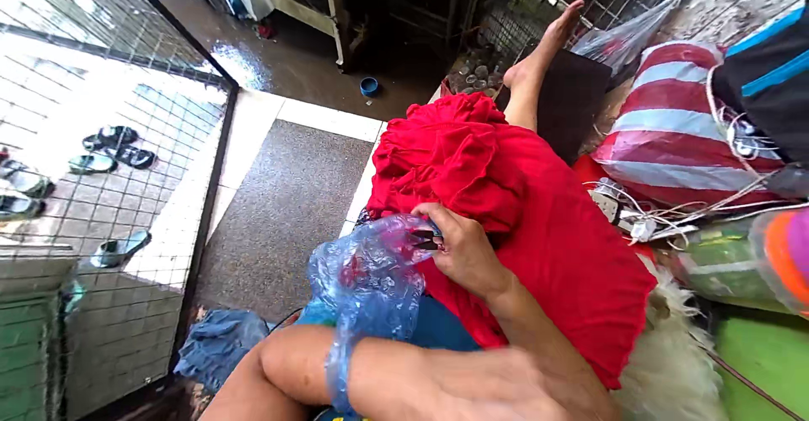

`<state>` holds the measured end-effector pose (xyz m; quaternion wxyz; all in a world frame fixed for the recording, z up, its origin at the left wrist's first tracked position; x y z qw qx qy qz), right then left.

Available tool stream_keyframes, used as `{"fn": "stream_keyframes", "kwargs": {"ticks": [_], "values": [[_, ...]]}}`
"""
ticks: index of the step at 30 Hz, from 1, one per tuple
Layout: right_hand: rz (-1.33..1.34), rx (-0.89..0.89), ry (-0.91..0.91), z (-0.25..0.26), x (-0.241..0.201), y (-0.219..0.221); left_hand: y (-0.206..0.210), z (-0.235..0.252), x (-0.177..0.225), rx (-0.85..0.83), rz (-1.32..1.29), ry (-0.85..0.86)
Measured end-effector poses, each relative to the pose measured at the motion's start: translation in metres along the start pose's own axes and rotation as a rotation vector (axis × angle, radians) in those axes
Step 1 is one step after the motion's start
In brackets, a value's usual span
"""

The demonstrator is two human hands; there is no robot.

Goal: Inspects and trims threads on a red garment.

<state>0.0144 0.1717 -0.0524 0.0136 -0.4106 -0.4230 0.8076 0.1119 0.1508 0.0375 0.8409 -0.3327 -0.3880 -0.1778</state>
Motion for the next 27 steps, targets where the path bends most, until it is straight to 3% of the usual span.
{"fn": "stream_keyframes", "kwargs": {"ticks": [2,6,10,12,13,15,19,23,27], "values": [[0.204,-0.024,0.058,-0.001,0.006,-0.011,-0.021,-0.024,-0.009,0.082,0.275,-0.095],[0.442,-0.018,0.121,-0.002,0.01,-0.023,-0.06,-0.095,-0.039,0.202,0.543,-0.54],[0.396,-0.099,0.0,-0.002,0.004,-0.011,-0.073,-0.136,-0.053,0.185,0.51,-0.987],[0.415,-0.178,-0.039,-0.002,0.001,-0.011,-0.077,-0.139,-0.052,0.165,0.445,-1.086],[0.462,-0.195,-0.05,-0.001,0.002,-0.016,-0.079,-0.139,-0.051,0.172,0.435,-1.061],[0.626,-0.136,-0.079,-0.003,0.008,-0.032,-0.084,-0.143,-0.05,0.238,0.486,-0.849],[1.012,0.219,-0.028,-0.012,0.047,-0.068,-0.091,-0.131,-0.05,0.425,0.403,-0.583],[1.151,0.579,0.142,-0.019,0.092,-0.085,-0.086,-0.088,-0.071,0.584,0.432,-0.618],[1.068,0.687,0.328,-0.026,0.109,-0.094,-0.063,-0.041,-0.12,0.537,0.51,-0.689]]}}
Point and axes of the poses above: each hand's wrist, its own z-axis towards the middle knuckle, its own y-axis out of the palm, x = y × z, the point moved 3 cm from there along z, towards the middle knuckle, and after that the axes turned 6 degrees about -z, right-handed, at the moved point
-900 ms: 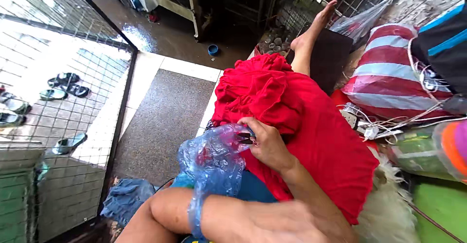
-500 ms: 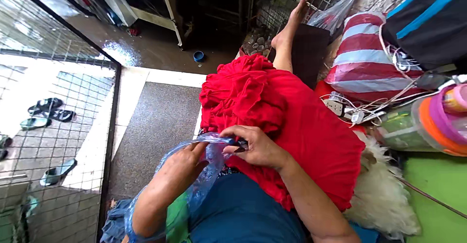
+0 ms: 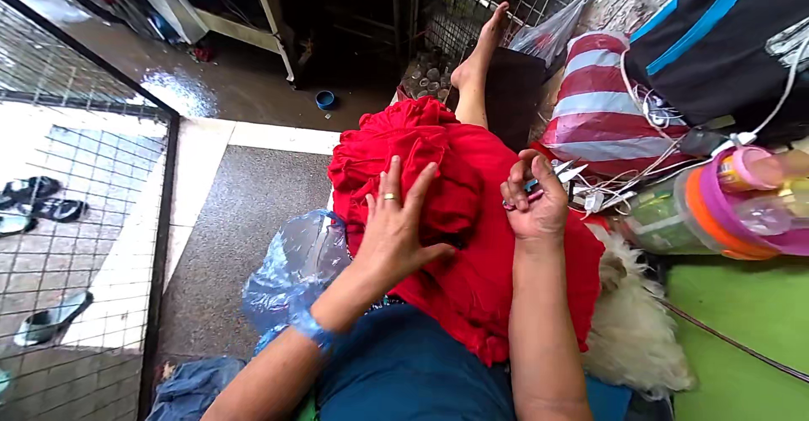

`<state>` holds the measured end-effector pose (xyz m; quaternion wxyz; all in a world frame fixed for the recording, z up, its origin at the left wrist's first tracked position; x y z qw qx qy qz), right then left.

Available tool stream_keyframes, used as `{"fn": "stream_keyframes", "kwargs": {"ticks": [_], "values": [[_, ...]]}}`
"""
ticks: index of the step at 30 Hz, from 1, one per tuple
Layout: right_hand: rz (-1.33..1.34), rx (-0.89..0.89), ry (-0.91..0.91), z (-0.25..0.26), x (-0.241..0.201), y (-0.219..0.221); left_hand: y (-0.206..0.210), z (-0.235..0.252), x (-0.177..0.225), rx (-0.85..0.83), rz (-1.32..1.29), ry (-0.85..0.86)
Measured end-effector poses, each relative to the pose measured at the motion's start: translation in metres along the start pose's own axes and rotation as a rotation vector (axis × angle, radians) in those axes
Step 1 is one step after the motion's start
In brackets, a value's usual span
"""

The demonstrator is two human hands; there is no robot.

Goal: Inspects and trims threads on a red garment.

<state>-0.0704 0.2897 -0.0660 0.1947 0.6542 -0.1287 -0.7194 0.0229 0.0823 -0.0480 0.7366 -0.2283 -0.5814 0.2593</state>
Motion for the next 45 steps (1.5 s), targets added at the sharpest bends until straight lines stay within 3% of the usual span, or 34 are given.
{"fn": "stream_keyframes", "kwargs": {"ticks": [3,8,11,13,17,19,28,34,36,38,40,45], "values": [[-0.187,0.119,-0.001,0.003,-0.003,-0.011,0.027,0.016,-0.013,0.11,0.138,-0.011],[-0.654,0.356,0.02,0.01,-0.002,-0.034,0.014,0.023,-0.031,0.147,0.18,0.015],[-0.702,0.362,0.086,0.011,0.002,-0.041,-0.009,0.025,-0.047,0.113,-0.026,0.041],[-0.712,0.346,0.117,0.011,0.004,-0.045,-0.037,0.027,-0.069,0.181,-0.227,-0.025],[-0.742,0.33,0.184,0.01,0.008,-0.054,-0.091,0.013,-0.13,0.582,-0.654,-0.442],[-0.728,0.332,0.201,0.007,0.006,-0.056,-0.104,-0.002,-0.157,0.75,-0.744,-0.531],[-0.892,0.276,0.202,0.007,0.012,-0.053,-0.102,-0.042,-0.206,0.901,-0.891,-0.516],[-0.946,0.244,0.178,0.005,0.011,-0.051,-0.108,-0.042,-0.217,0.815,-0.883,-0.471],[-0.979,0.218,0.153,0.005,0.012,-0.053,-0.108,-0.044,-0.224,0.723,-0.822,-0.609],[-1.002,0.216,0.138,0.007,0.012,-0.053,-0.107,-0.051,-0.226,0.57,-0.726,-0.872],[-1.013,0.221,0.129,0.007,0.011,-0.052,-0.104,-0.055,-0.22,0.431,-0.664,-0.976],[-1.037,0.208,0.131,0.01,0.012,-0.048,-0.084,-0.05,-0.175,0.132,-0.6,-0.823]]}}
Point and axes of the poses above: each hand's wrist, its own z-axis towards the middle knuckle, its own y-axis out of the palm, x = y × z, the point moved 3 cm from there along z, towards the middle knuckle, and after that the axes turned 6 degrees about -z, right-handed, at the moved point
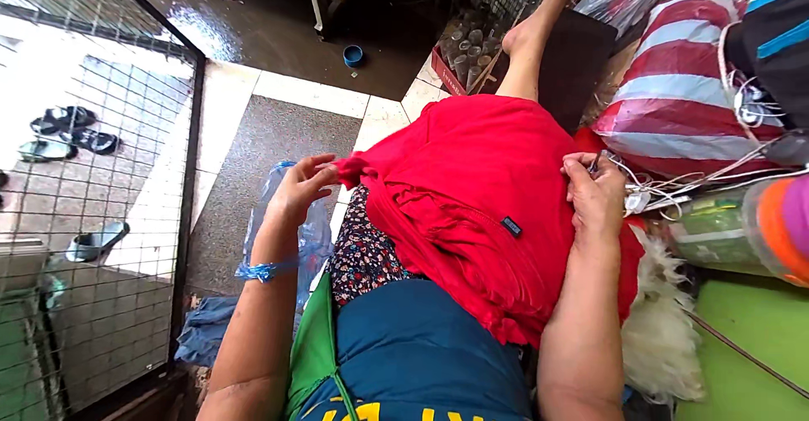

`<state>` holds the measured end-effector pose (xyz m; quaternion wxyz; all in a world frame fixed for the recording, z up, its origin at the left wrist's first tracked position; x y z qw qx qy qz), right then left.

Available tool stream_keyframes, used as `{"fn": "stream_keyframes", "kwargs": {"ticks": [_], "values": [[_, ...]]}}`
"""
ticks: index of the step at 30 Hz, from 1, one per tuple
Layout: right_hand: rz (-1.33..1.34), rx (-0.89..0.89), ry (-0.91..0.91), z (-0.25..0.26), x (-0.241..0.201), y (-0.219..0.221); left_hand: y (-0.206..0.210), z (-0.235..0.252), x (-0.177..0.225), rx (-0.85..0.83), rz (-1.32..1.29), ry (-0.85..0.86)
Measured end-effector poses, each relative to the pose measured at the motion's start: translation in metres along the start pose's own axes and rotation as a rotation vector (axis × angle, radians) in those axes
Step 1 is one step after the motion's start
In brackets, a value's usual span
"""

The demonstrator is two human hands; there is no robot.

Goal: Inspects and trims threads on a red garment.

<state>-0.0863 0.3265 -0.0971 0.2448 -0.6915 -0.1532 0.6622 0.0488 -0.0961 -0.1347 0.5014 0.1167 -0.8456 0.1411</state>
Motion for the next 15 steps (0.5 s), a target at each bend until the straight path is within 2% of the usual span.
{"fn": "stream_keyframes", "kwargs": {"ticks": [4,10,12,15], "values": [[-0.01,-0.001,0.009,-0.001,-0.006,0.003,0.034,-0.011,0.012,-0.21,0.083,0.133],[0.025,0.008,0.018,-0.002,-0.005,0.001,0.074,-0.038,0.019,-0.323,0.168,0.411],[0.013,0.0,0.005,-0.002,-0.004,0.001,0.082,-0.048,0.022,-0.3,0.233,0.553],[0.014,-0.014,-0.022,-0.004,-0.005,0.001,0.1,-0.06,0.026,-0.408,0.403,0.815]]}}
Point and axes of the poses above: each hand's wrist, its own z-axis towards the middle knuckle, its own y-axis out of the palm, x = y × z, the point moved 3 cm from there along z, towards the middle knuckle, and after that the axes turned 6 degrees about -z, right-handed, at the moved point
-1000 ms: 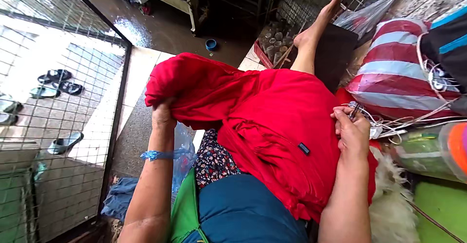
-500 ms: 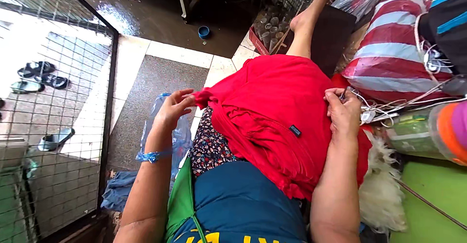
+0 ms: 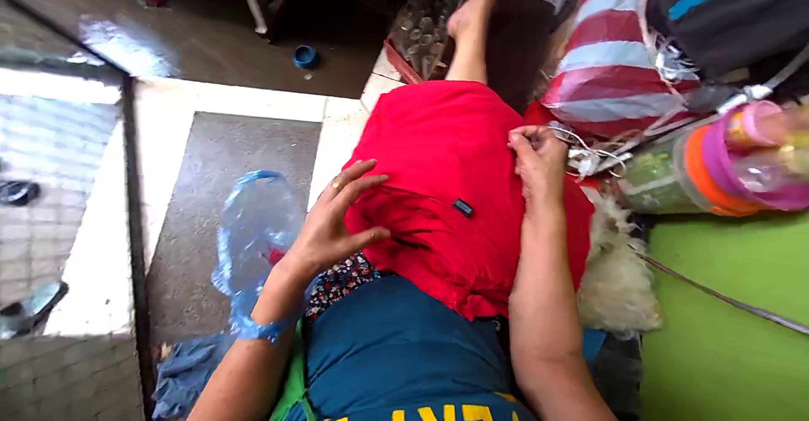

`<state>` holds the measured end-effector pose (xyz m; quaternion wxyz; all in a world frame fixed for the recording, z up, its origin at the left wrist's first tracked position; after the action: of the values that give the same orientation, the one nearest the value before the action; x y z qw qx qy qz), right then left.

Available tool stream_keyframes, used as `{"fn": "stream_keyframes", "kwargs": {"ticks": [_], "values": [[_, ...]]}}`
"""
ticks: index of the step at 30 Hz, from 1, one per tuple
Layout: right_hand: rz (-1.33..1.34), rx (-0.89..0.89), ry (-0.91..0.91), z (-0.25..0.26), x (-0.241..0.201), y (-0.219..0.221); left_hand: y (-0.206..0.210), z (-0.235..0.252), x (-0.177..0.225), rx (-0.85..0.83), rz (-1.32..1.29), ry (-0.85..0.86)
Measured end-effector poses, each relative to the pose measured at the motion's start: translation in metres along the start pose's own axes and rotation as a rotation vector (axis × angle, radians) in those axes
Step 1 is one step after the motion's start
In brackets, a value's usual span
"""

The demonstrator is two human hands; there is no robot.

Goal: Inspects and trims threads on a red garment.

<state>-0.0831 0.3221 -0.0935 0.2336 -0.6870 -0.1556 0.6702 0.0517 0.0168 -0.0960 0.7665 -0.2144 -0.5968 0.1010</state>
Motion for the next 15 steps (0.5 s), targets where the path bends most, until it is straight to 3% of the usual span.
{"fn": "stream_keyframes", "kwargs": {"ticks": [5,8,11,15], "values": [[0.134,0.031,-0.071,-0.029,-0.015,-0.024,0.059,0.01,0.024,-0.221,0.122,0.342],[-0.086,0.083,-0.084,-0.067,-0.001,-0.076,0.084,0.016,0.033,-0.288,0.261,0.445],[-0.353,0.099,0.08,-0.108,0.039,-0.135,0.094,0.023,0.038,-0.32,0.325,0.464],[-0.409,-0.226,0.333,-0.173,0.08,-0.176,0.102,0.027,0.042,-0.321,0.395,0.495]]}}
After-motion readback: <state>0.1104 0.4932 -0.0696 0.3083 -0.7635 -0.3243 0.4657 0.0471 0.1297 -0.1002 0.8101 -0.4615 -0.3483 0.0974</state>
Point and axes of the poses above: each hand's wrist, its own z-axis towards the middle knuckle, its own y-axis out of the palm, x = y × z, the point moved 3 cm from there along z, towards the middle knuckle, and after that the axes turned 6 degrees about -z, right-handed, at the moved point
